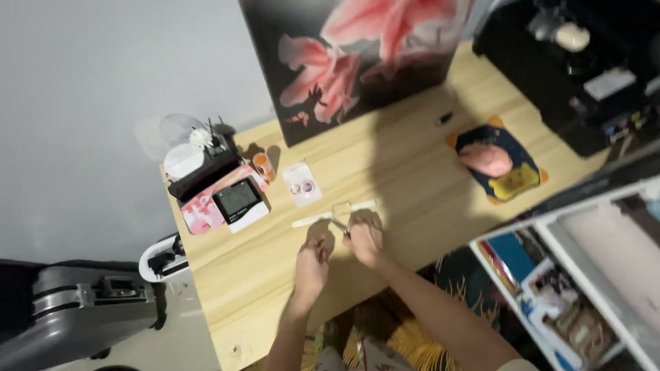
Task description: The recorder is seen organizing various items like a watch strap, documents, and bags on a desk and shelves.
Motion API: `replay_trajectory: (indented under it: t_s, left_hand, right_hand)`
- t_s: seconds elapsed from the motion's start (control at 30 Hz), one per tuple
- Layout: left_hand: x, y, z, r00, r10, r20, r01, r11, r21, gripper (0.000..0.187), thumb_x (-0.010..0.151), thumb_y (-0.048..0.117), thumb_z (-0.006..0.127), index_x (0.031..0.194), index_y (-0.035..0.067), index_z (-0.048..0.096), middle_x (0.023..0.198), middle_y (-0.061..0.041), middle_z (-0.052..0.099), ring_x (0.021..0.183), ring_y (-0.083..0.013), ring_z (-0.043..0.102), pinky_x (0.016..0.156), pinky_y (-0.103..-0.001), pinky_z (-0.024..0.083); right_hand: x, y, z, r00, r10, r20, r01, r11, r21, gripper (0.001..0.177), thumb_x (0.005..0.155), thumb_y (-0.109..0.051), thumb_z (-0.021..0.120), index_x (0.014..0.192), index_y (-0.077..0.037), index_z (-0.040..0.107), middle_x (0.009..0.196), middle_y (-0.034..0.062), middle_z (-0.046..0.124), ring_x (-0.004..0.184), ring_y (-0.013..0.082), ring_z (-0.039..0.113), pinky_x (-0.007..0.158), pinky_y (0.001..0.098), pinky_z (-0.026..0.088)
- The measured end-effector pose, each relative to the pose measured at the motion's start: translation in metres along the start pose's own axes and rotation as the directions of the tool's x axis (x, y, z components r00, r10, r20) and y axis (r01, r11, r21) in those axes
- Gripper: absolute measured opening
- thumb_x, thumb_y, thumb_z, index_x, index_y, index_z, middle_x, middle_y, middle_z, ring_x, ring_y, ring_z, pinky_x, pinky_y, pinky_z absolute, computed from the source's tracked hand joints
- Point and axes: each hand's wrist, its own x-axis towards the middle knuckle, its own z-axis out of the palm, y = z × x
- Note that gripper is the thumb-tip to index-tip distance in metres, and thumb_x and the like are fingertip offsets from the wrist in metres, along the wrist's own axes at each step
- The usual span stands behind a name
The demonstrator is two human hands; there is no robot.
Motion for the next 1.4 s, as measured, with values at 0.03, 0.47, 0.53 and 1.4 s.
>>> replay_trajectory:
  t_s: [0.03,0.47,0.53,1.4]
  left_hand:
    - [-0.010,0.002,-0.005,1.000,-0.005,0.019,0.005,1.000,0.007,0.032,0.089,0.003,0.064,0.120,0.000,0.068,0.110,-0.025,0.072,0.099,-0.0405,0.072,0.084,-0.044,0.058]
    - [-0.035,0.028,-0.079,0.982,0.004,0.188,0.082,0.890,-0.448,0.049,0.089,0.010,0.070,0.135,0.004,0.056,0.110,-0.007,0.076,0.095,-0.0128,0.074,0.083,-0.028,0.059]
    - [-0.033,0.038,-0.076,0.980,0.082,0.180,0.003,0.905,-0.426,0.041,0.091,0.007,0.068,0.131,0.002,0.061,0.108,-0.007,0.077,0.095,-0.0123,0.074,0.083,-0.027,0.059]
    - [-0.106,0.356,0.408,0.591,0.371,0.716,0.206,0.789,-0.579,0.026,0.101,0.018,0.065,0.115,-0.003,0.069,0.089,-0.006,0.072,0.074,-0.0097,0.070,0.067,-0.025,0.056]
  right_hand:
    - [-0.012,-0.002,0.014,1.000,0.017,0.009,-0.018,1.000,0.008,0.026,0.084,-0.026,0.072,0.101,-0.005,0.074,0.105,0.0161,0.072,0.101,0.0329,0.066,0.091,0.0464,0.053]
    - [-0.049,-0.076,0.037,0.916,0.275,0.291,-0.196,-0.327,0.925,0.017,0.097,-0.020,0.068,0.101,-0.004,0.071,0.083,0.0038,0.068,0.071,0.0132,0.064,0.063,0.0289,0.051]
    - [-0.055,-0.065,0.039,0.884,0.352,0.306,-0.159,-0.390,0.907,0.016,0.097,-0.020,0.067,0.101,-0.005,0.070,0.082,0.0041,0.068,0.071,0.0128,0.064,0.064,0.0278,0.051]
    - [-0.354,0.375,-0.223,0.430,0.371,-0.823,-0.465,0.872,0.151,0.016,0.088,-0.007,0.076,0.103,-0.012,0.081,0.102,0.0059,0.074,0.103,0.0250,0.061,0.091,0.0429,0.048]
